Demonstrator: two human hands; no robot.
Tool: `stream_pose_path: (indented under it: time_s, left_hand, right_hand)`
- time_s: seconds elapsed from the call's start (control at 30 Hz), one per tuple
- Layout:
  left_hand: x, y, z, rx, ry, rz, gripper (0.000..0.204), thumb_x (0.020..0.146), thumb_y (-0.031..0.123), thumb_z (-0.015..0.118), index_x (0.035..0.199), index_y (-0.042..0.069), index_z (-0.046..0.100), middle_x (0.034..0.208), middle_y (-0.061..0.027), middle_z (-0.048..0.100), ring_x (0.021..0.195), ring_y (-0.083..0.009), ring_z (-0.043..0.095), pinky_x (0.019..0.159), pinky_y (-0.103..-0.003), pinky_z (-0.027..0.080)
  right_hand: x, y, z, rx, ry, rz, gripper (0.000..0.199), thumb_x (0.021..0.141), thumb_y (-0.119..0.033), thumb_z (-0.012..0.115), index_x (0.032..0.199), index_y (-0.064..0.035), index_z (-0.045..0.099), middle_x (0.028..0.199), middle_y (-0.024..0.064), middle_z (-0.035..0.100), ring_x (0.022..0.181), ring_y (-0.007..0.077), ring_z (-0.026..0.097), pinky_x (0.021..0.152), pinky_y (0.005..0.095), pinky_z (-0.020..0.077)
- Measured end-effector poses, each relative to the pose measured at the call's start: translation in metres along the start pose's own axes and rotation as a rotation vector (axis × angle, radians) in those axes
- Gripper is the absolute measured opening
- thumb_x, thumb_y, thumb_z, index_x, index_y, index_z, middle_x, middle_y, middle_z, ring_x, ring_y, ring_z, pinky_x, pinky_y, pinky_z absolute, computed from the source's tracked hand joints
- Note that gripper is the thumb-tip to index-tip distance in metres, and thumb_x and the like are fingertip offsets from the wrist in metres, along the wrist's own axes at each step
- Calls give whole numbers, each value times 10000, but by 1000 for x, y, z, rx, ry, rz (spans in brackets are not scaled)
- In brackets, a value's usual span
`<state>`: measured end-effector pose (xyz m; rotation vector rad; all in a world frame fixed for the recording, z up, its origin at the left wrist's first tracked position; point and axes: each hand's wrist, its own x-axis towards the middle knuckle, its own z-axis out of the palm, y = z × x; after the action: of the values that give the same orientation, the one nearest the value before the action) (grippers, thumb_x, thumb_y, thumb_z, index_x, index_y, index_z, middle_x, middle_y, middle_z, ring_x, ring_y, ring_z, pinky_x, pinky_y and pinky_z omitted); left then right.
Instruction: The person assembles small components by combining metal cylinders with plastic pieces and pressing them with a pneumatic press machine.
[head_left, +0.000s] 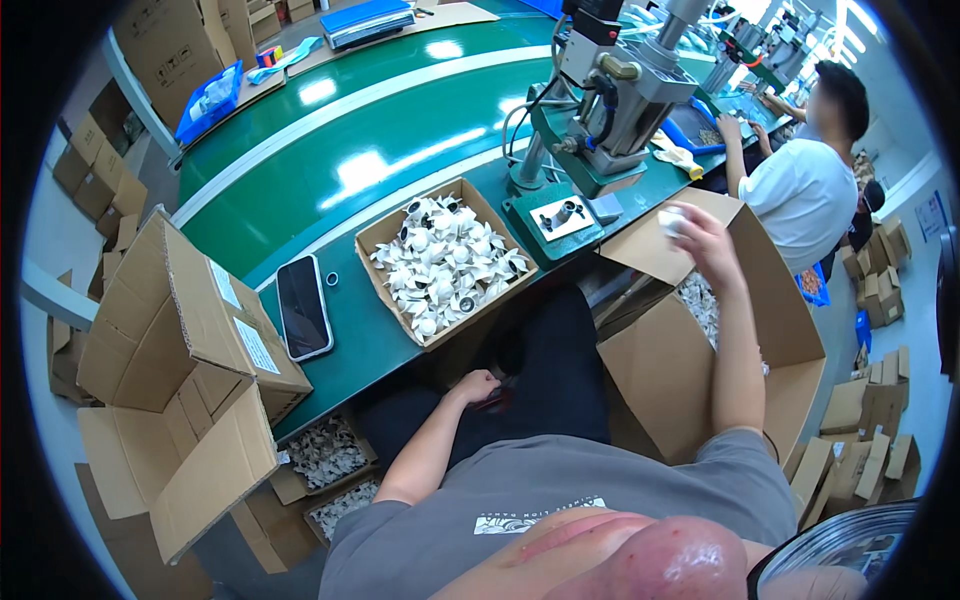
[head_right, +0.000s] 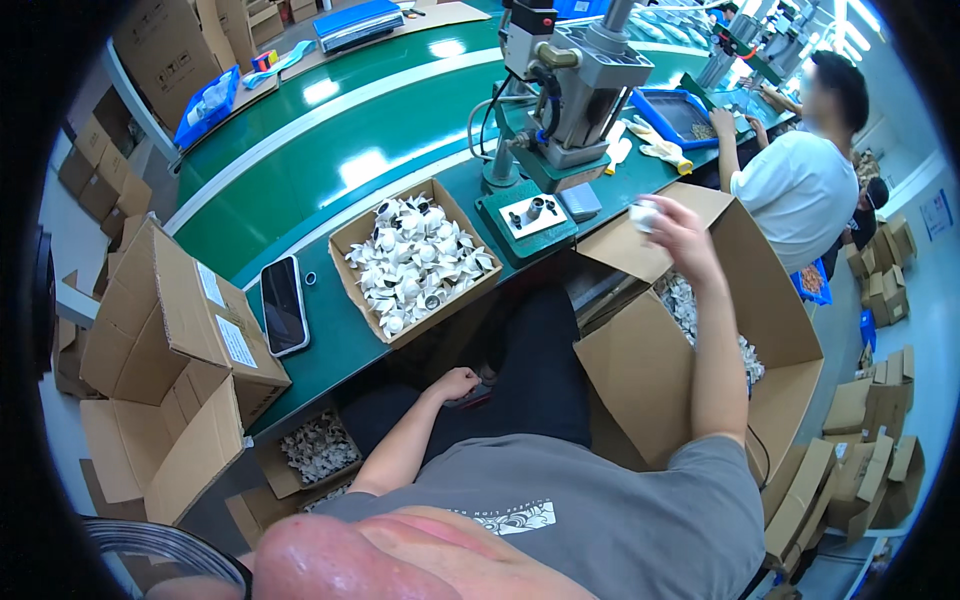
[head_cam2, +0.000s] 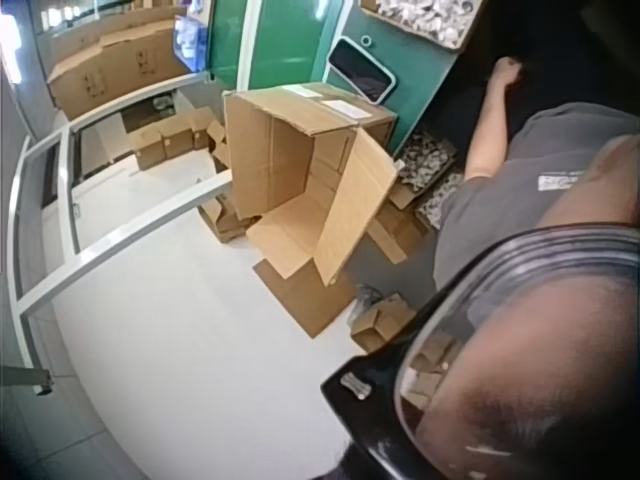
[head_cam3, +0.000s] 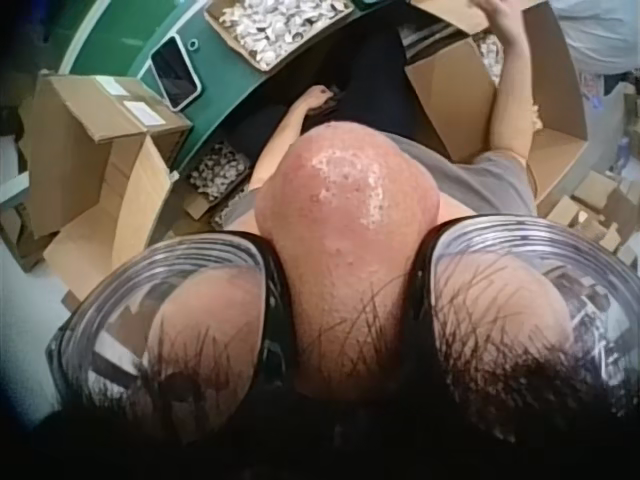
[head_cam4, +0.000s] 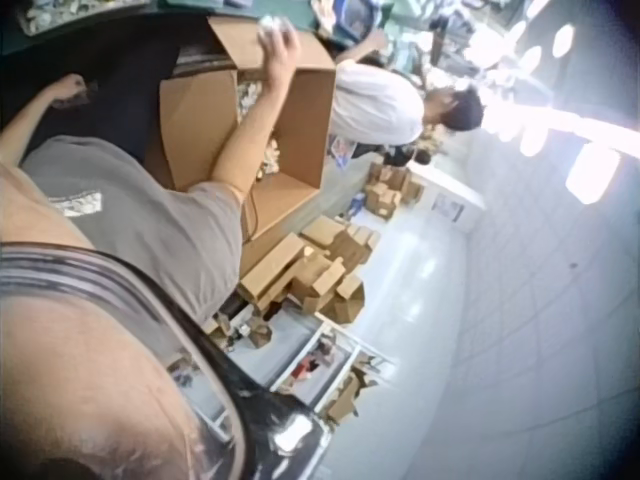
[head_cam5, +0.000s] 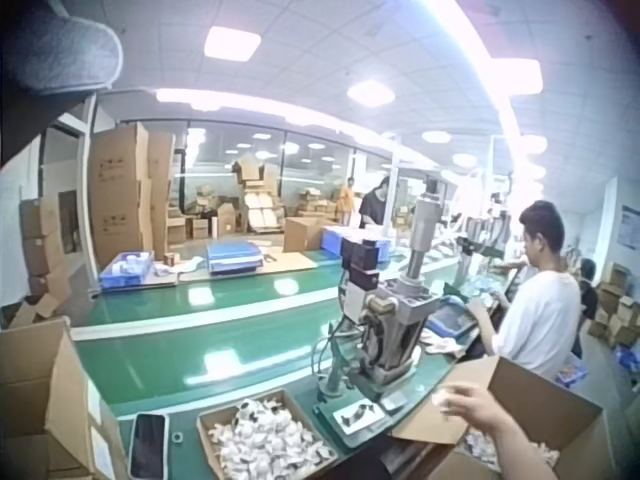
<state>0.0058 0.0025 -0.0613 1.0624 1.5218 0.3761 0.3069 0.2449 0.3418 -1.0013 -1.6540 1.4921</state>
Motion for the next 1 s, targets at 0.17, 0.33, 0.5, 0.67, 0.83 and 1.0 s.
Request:
stream_pose_path:
  time_s: [0.17, 0.33, 0.5, 0.67, 0.83, 1.0]
  left_hand:
    - [-9, 8, 2, 58, 28, 51, 284, 878, 266, 616, 972, 4, 671, 840, -116, 673, 743, -213, 635, 692, -339, 498]
    - [-14, -2, -2, -17, 138, 127, 265, 898, 246, 595, 970, 1, 665, 791, -85, 666, 664, -170, 621, 644, -322, 497]
    - [-19, -7, -11, -107, 123, 66, 263, 897, 246, 588, 960, 3, 666, 811, -89, 669, 678, -172, 625, 669, -328, 500]
    - [-22, 3, -9, 24, 91, 64, 265, 896, 241, 585, 996, 11, 671, 837, -101, 676, 706, -183, 636, 702, -331, 502]
    - [-18, 10, -6, 43, 64, 63, 284, 899, 250, 588, 1041, 21, 677, 869, -116, 687, 755, -200, 650, 735, -334, 502]
    - [-13, 14, -1, 95, 54, 104, 293, 896, 263, 598, 1045, 26, 685, 914, -125, 698, 818, -225, 660, 767, -338, 502]
  right_hand:
    - [56, 39, 79, 45, -185, 33, 340, 942, -112, 597, 1251, 21, 548, 1080, 95, 636, 881, 156, 629, 718, 288, 544]
    - [78, 52, 99, 175, -83, 122, 303, 918, -86, 634, 1171, 71, 577, 1076, 116, 641, 824, 163, 636, 700, 283, 554]
    - [84, 32, 106, 52, -112, 150, 295, 920, -83, 641, 1148, 96, 585, 1170, 129, 630, 854, 186, 648, 697, 301, 562]
    - [93, 30, 95, 118, -197, 277, 311, 921, -101, 653, 1193, 37, 593, 1188, 110, 625, 874, 195, 650, 724, 306, 573]
    - [98, 27, 87, 145, -219, 315, 317, 903, -94, 674, 1184, 30, 597, 1127, 104, 633, 847, 192, 656, 752, 308, 585]
    - [123, 42, 71, 182, -341, 465, 311, 909, -118, 673, 1178, 26, 610, 1103, 88, 636, 850, 189, 658, 743, 300, 586]
